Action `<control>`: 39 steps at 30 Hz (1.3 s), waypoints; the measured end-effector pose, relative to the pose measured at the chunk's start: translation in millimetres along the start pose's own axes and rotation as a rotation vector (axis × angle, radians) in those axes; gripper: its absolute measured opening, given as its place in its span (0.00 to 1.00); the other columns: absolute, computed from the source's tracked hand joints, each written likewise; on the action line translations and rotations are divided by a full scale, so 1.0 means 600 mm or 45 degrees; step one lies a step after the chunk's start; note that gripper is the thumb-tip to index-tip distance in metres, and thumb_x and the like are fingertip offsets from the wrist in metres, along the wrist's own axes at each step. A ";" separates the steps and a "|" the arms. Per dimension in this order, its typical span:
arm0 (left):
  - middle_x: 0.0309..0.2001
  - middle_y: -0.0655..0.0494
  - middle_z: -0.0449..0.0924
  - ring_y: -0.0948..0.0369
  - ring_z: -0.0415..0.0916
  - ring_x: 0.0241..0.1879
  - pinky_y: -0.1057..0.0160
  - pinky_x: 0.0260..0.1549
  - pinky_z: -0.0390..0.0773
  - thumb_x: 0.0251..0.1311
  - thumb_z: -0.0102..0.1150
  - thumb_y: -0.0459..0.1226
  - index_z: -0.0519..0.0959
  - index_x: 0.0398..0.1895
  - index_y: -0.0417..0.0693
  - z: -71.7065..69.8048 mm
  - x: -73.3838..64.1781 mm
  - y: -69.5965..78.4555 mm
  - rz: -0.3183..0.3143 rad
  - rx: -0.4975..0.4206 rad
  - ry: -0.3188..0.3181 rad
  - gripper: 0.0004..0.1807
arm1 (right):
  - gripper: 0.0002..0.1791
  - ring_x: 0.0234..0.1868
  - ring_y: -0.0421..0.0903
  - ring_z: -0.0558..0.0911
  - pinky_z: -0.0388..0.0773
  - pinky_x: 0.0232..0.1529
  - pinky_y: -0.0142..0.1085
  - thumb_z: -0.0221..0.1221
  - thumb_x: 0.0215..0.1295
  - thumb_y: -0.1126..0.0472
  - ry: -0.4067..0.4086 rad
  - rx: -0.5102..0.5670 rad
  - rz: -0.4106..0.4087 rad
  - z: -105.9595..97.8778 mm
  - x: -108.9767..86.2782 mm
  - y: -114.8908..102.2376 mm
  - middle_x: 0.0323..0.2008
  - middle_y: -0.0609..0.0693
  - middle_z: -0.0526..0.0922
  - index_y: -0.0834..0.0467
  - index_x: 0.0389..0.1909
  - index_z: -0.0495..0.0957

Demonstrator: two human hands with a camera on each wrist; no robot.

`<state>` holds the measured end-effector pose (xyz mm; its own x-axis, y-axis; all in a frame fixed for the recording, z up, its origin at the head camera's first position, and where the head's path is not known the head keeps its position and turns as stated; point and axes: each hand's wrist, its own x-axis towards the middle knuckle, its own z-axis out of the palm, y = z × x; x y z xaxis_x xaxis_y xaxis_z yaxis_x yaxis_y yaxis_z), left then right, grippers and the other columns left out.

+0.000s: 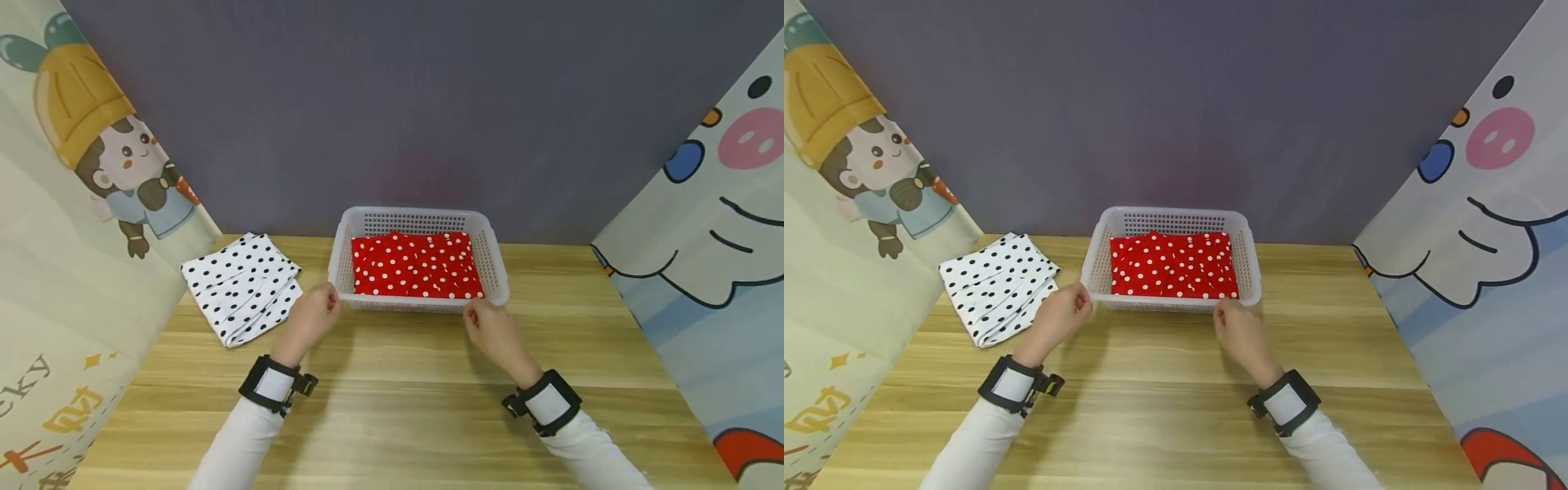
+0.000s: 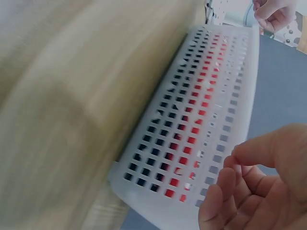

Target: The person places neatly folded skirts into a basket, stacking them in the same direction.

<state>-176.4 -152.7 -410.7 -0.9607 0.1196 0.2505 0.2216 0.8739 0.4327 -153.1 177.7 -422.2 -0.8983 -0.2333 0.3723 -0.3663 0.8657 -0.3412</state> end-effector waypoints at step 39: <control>0.61 0.25 0.55 0.31 0.53 0.60 0.34 0.55 0.55 0.64 0.42 0.41 0.60 0.59 0.24 -0.026 -0.024 -0.241 -0.353 0.353 -0.398 0.29 | 0.23 0.54 0.55 0.74 0.71 0.51 0.54 0.61 0.57 0.56 -0.338 0.029 -0.335 0.056 -0.090 -0.013 0.53 0.58 0.76 0.58 0.53 0.75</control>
<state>-192.1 -288.1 -463.1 -0.9907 -0.0366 -0.1313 -0.0613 0.9801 0.1890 -110.1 168.9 -468.4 -0.8035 -0.5555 0.2138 -0.5953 0.7518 -0.2836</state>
